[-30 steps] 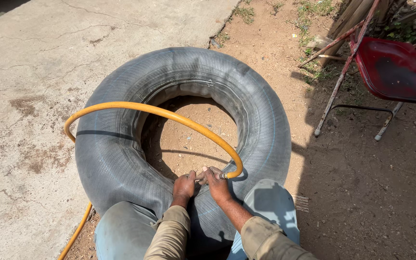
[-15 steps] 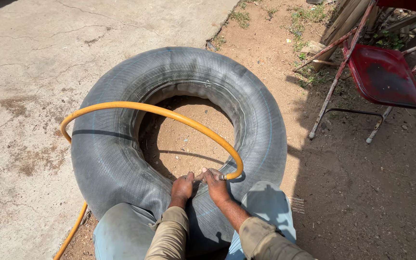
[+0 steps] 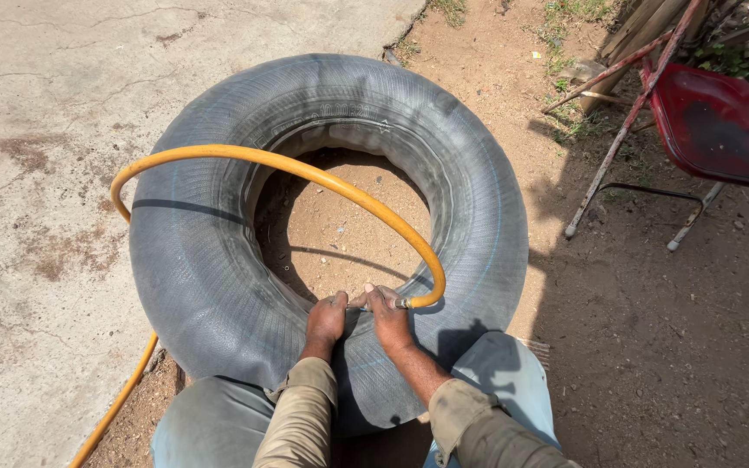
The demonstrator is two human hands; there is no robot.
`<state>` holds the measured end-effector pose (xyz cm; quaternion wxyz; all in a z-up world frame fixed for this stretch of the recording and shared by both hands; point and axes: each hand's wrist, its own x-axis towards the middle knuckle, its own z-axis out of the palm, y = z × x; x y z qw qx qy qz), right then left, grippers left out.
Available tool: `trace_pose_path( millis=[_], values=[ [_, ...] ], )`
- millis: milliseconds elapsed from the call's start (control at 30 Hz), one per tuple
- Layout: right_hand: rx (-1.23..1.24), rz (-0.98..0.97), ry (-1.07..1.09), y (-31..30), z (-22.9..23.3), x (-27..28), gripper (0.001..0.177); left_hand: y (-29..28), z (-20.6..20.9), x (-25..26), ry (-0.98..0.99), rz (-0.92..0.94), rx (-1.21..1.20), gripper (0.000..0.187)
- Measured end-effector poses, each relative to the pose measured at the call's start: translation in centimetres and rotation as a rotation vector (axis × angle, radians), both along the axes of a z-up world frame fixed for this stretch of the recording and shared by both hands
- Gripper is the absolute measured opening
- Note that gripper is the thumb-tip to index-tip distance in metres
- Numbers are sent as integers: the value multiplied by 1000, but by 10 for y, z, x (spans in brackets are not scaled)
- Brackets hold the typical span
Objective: The person manipulates a valve component by hand and then uses a yellow air hose to apply air to the valve stem of a large rubber inner tube.
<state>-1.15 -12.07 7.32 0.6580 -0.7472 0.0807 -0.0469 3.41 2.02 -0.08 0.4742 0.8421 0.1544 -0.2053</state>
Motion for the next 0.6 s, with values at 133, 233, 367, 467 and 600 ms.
trace_pose_path(
  millis=[133,233,367,467,600],
  values=[
    [37,0,-38,4,-4,9,38,2,5,-3,-16,7,-14,68],
    [98,-4,-42,3,-9,12,35,0,5,-7,-22,-2,36,69],
    [92,61,-71,1,-10,18,34,-2,8,-4,0,-13,75,72],
    [199,96,-38,-2,-16,20,35,-5,9,-3,-38,-48,85,70],
    [189,82,38,0,-24,21,36,-5,12,-4,-4,-82,50,62]
  ],
)
